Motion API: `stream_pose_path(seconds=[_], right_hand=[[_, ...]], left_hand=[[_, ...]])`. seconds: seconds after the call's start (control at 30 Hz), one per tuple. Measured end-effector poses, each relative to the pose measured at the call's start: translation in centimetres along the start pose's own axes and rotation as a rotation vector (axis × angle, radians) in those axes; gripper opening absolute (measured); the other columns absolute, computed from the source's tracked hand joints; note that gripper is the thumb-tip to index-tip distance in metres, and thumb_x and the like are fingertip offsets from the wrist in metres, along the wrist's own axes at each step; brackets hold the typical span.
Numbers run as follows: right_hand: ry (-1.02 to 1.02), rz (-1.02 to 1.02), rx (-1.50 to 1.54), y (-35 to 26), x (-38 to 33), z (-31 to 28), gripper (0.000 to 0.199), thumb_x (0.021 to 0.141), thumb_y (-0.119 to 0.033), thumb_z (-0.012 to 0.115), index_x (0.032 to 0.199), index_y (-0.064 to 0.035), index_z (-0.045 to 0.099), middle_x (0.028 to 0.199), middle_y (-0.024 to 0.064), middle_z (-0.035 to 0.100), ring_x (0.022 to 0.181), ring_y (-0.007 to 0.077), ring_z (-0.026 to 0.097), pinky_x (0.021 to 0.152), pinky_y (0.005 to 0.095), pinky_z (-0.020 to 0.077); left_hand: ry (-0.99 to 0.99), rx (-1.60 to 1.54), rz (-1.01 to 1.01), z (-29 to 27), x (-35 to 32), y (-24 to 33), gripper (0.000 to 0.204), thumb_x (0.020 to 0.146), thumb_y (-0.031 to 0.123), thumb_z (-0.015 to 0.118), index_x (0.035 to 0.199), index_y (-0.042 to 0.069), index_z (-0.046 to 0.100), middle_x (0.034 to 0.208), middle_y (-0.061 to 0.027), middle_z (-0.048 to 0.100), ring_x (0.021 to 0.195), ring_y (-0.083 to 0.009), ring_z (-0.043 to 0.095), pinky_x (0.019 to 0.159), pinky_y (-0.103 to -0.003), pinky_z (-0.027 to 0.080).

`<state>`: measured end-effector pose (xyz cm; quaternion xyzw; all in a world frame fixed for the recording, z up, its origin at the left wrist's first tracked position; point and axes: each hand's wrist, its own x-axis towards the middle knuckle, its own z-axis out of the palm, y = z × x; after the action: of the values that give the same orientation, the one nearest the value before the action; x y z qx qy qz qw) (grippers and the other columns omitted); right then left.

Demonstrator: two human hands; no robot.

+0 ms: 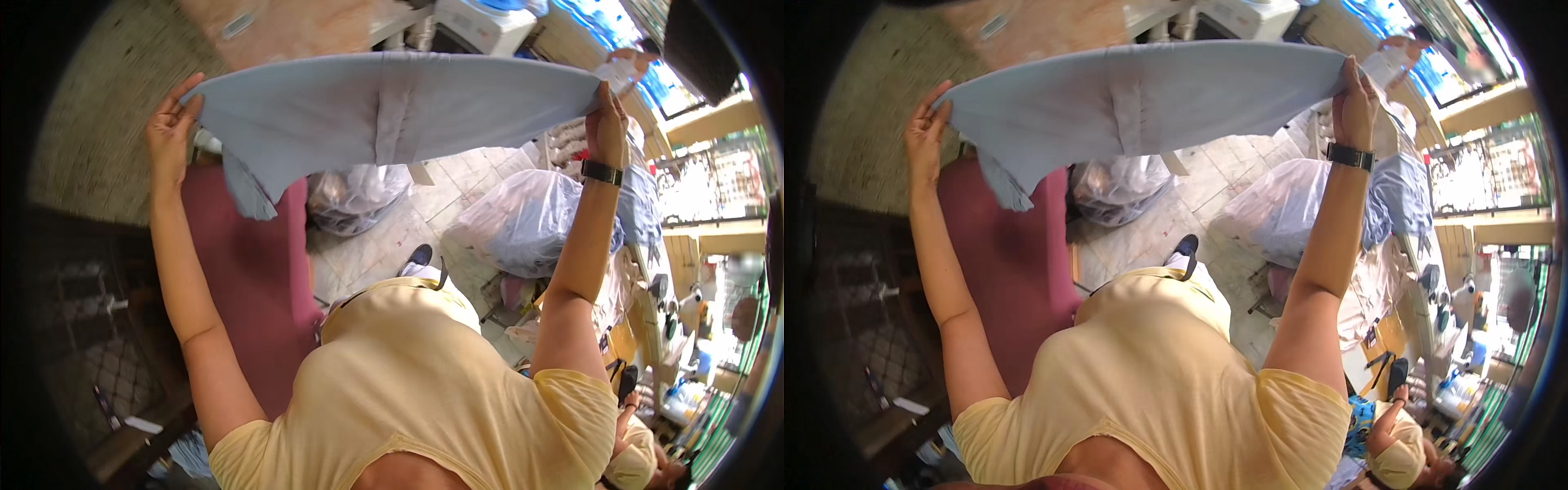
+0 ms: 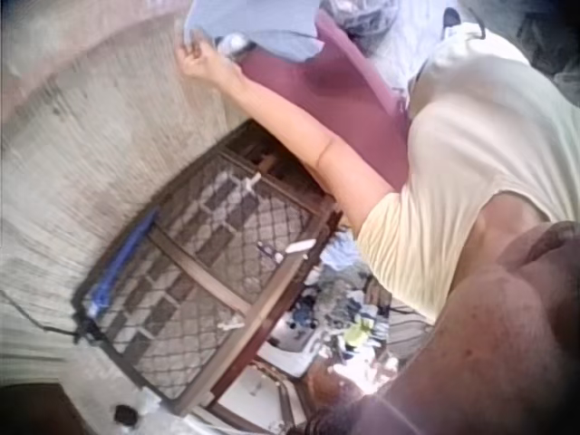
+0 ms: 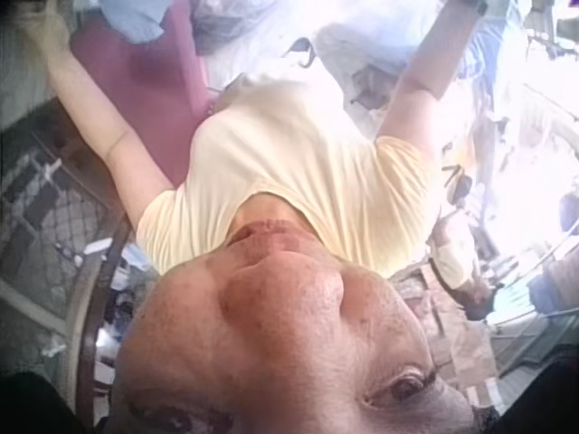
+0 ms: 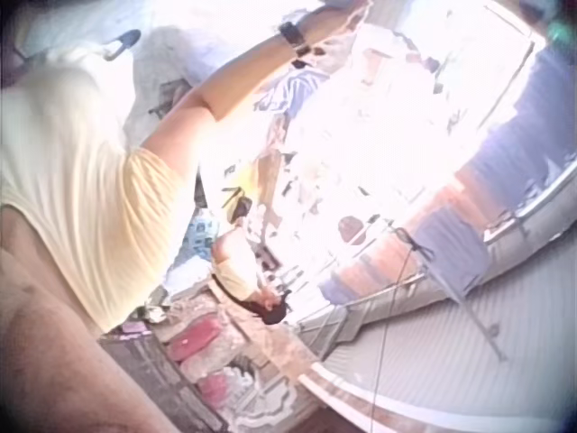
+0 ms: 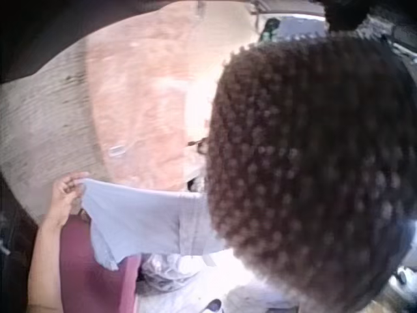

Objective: The person irons a blue collared shirt on a padded surface, smoothing the fabric with their hands and using an iron on the front panels and around the buttons.

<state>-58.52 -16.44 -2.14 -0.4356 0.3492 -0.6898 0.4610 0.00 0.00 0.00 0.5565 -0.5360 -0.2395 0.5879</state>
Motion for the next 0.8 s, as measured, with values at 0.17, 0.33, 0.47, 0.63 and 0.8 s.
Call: stream_pose_path(seconds=[0.17, 0.33, 0.47, 0.63, 0.8], right_hand=[[0.251, -0.059, -0.202, -1.2, 3.9, -14.9, 0.024, 0.087, -0.023, 0.073, 0.092, -0.0049, 0.058, 0.076, 0.0038, 0.064, 0.055, 0.0062, 0.053, 0.047, 0.0197, 0.0416], [0.27, -0.055, -0.146, -2.5, 3.9, -23.2, 0.027, 0.086, -0.005, 0.07, 0.109, 0.0018, 0.06, 0.082, 0.005, 0.067, 0.064, 0.0076, 0.059, 0.057, 0.0188, 0.0473], [0.258, -0.091, -0.293, -6.6, 4.5, -30.6, 0.043, 0.081, 0.011, 0.055, 0.123, 0.0032, 0.061, 0.109, 0.0114, 0.067, 0.094, 0.0154, 0.064, 0.089, 0.0257, 0.049], [0.5, -0.148, -0.747, -10.2, 6.1, -36.1, 0.032, 0.081, 0.007, 0.068, 0.112, -0.0021, 0.07, 0.102, 0.0063, 0.071, 0.086, 0.009, 0.065, 0.077, 0.0212, 0.0512], [0.712, -0.188, -1.022, -12.3, 6.9, -41.4, 0.027, 0.083, 0.004, 0.068, 0.107, -0.0051, 0.072, 0.102, 0.0059, 0.072, 0.087, 0.0086, 0.066, 0.08, 0.0221, 0.0515]], left_hand=[[-0.205, -0.022, 0.048, 16.4, 9.9, -4.7, 0.027, 0.091, 0.001, 0.062, 0.118, 0.001, 0.065, 0.11, -0.005, 0.068, 0.097, -0.0093, 0.062, 0.088, -0.023, 0.049], [-0.351, 0.04, 0.047, 29.9, 16.3, -5.3, 0.025, 0.09, -0.001, 0.062, 0.114, 0.003, 0.068, 0.104, -0.0033, 0.069, 0.094, -0.0094, 0.062, 0.083, -0.023, 0.05], [-0.443, 0.24, 0.325, 41.9, 20.8, -3.7, 0.025, 0.089, -0.001, 0.062, 0.112, 0.004, 0.069, 0.103, -0.0037, 0.07, 0.095, -0.0106, 0.063, 0.083, -0.025, 0.049], [-0.433, 0.325, 0.729, 56.0, 26.7, -2.6, 0.026, 0.086, 0.0, 0.062, 0.107, 0.01, 0.072, 0.098, -0.0095, 0.071, 0.083, -0.0122, 0.066, 0.077, -0.027, 0.05], [-0.557, 0.178, 0.779, 70.6, 32.4, -2.3, 0.022, 0.082, 0.01, 0.071, 0.103, 0.014, 0.074, 0.096, -0.0104, 0.072, 0.082, -0.0252, 0.069, 0.074, -0.032, 0.052]])
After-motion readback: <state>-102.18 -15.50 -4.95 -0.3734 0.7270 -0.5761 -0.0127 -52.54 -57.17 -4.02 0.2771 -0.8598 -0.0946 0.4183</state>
